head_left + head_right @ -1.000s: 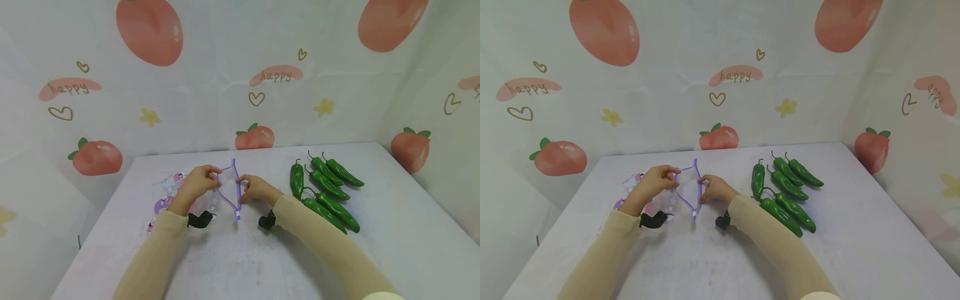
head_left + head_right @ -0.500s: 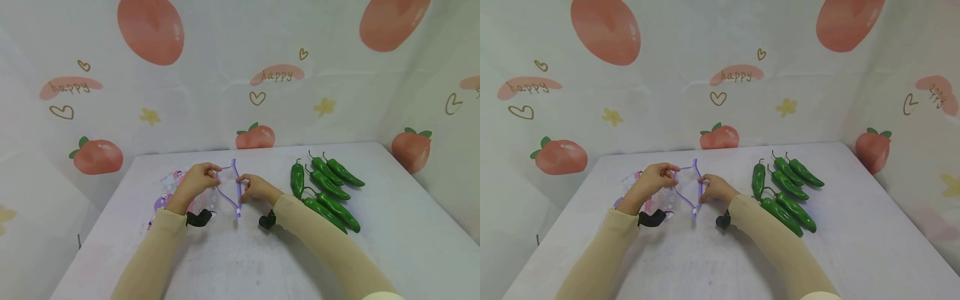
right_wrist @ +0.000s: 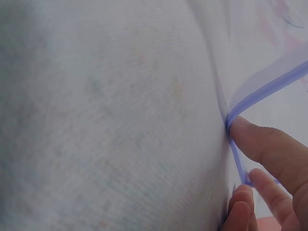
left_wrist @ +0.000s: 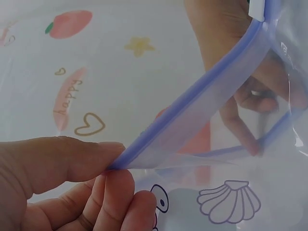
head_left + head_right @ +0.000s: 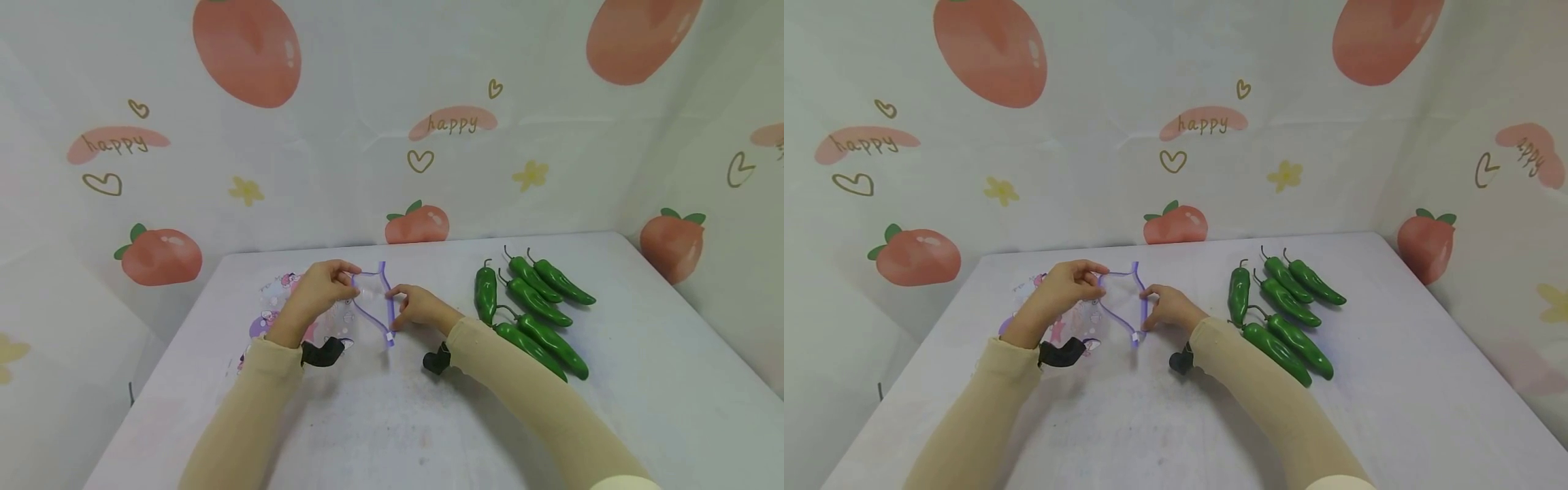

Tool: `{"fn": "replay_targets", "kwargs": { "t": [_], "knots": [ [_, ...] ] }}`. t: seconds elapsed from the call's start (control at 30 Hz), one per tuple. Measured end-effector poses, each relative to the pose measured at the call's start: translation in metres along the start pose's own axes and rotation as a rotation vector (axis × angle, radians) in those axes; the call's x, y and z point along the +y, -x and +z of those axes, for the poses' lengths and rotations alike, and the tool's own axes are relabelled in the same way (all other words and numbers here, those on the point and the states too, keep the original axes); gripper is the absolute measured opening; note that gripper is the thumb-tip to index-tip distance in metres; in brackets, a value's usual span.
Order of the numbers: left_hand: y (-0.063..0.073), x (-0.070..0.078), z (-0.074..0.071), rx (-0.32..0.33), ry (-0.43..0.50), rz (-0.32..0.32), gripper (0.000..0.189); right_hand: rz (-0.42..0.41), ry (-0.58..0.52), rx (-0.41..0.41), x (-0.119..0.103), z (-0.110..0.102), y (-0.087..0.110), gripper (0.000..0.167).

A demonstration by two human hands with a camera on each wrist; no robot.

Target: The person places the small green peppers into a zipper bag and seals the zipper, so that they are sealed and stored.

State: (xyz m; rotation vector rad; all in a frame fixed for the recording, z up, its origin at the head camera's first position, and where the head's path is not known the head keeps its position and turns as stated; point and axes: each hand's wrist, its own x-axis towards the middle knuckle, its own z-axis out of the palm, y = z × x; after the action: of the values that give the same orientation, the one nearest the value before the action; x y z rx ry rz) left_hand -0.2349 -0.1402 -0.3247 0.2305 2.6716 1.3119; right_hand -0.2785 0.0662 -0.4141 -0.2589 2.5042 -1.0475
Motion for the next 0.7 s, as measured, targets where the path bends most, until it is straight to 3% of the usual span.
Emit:
{"fn": "replay_targets", "kwargs": {
  "t": [0.7],
  "knots": [
    [0.0024, 0.0044, -0.0023, 0.001, 0.019, -0.002, 0.038, -0.006, 0.003, 0.006, -0.0018, -0.0012, 0.0029, 0.063]
  ]
}}
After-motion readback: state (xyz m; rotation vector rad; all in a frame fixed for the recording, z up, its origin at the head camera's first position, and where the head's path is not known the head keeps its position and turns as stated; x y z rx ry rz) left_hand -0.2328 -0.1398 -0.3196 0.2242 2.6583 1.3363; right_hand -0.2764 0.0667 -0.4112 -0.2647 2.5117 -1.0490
